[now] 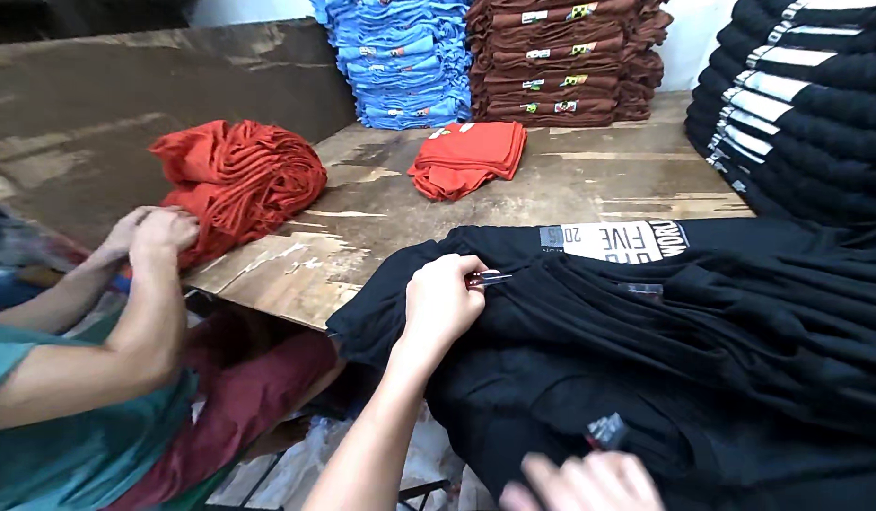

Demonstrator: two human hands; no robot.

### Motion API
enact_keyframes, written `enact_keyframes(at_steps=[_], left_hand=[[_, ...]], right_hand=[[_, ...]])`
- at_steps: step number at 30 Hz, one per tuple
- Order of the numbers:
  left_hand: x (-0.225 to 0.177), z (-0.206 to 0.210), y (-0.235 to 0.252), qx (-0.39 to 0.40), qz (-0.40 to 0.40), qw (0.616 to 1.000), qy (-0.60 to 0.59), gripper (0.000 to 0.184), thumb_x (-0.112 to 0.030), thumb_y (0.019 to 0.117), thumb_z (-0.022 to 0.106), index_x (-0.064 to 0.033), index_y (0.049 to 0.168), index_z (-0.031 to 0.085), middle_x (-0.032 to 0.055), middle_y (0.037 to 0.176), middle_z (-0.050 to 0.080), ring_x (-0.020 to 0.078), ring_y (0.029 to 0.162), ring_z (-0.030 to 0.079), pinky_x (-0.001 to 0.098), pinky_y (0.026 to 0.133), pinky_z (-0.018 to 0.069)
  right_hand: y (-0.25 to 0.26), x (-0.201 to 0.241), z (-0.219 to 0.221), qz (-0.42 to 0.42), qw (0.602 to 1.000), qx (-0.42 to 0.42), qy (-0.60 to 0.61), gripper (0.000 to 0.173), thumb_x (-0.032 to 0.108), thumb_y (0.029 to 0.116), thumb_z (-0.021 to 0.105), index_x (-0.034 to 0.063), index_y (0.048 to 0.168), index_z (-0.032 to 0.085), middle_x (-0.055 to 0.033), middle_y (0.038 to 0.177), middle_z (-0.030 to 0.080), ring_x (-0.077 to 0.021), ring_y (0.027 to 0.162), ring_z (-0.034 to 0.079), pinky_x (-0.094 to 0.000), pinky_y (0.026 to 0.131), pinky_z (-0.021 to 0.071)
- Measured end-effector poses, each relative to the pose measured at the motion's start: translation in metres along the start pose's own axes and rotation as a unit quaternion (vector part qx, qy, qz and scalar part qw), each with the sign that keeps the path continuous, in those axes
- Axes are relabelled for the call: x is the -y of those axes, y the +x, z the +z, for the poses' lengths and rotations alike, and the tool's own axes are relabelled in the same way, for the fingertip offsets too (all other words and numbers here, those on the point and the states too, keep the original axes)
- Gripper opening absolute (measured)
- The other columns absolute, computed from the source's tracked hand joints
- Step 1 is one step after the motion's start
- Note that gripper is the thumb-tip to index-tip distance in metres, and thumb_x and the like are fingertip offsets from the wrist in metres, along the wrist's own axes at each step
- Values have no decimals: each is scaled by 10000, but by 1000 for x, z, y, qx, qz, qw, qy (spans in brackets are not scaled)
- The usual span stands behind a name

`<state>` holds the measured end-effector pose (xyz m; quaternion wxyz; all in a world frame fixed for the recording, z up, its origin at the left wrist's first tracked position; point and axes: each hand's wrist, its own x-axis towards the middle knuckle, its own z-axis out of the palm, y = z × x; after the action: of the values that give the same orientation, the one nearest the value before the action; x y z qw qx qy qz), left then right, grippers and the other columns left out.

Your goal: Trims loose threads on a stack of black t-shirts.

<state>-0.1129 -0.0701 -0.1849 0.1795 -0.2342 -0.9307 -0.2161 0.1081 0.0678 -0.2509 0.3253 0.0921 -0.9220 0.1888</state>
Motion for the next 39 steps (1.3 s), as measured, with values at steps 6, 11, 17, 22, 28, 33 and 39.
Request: enact_keyframes(at_steps=[6,11,17,22,28,33,39], left_hand=[[-5,3,1,-43,19,999,14,97,-84,832,717,-149,892,756,49,786,651,248,743,661,480,597,525],[3,13,26,-41,6,999,26,93,-116,875,702,-101,940,767,106,844,689,303,828,693,519,681,543],[12,14,33,-4,7,1000,4,124,-105,882,675,-107,968,765,102,862,690,296,842,689,530,695,536],[9,7,38,61,-26,998,2,171,-88,879,647,-120,1004,759,105,940,711,311,916,691,565,740,532],[16,9,33,27,0,999,-27,133,-110,869,670,-122,964,762,83,892,703,278,870,690,529,716,539],[15,9,24,-8,15,998,-58,263,-76,813,738,-111,1071,708,57,779,670,261,712,659,514,635,531],[17,6,20,0,19,998,-61,157,-75,811,749,-104,958,702,62,819,688,258,778,682,514,668,542]], right_hand=[[49,-23,21,52,994,26,-92,561,690,914,558,207,1106,770,-79,975,681,-305,918,637,-520,806,472],[65,-24,51,19,999,-3,40,210,392,966,637,219,1024,740,9,1141,737,-216,1151,668,-501,1020,478],[61,-14,47,36,993,-50,100,341,425,926,699,126,1087,723,6,1032,750,-187,1044,692,-434,980,531],[70,-7,36,-3,985,-89,148,126,233,931,721,143,1007,768,36,868,754,-103,803,691,-335,825,565],[-14,11,-5,74,965,96,233,134,176,978,699,83,1020,787,-36,928,790,-135,814,763,-322,723,637],[-13,-2,0,-48,987,100,113,258,378,967,701,134,951,780,-21,764,717,-194,712,659,-342,649,533],[-4,24,52,-126,988,80,-23,218,135,956,605,182,1074,783,-11,1177,754,-210,996,703,-394,821,542]])
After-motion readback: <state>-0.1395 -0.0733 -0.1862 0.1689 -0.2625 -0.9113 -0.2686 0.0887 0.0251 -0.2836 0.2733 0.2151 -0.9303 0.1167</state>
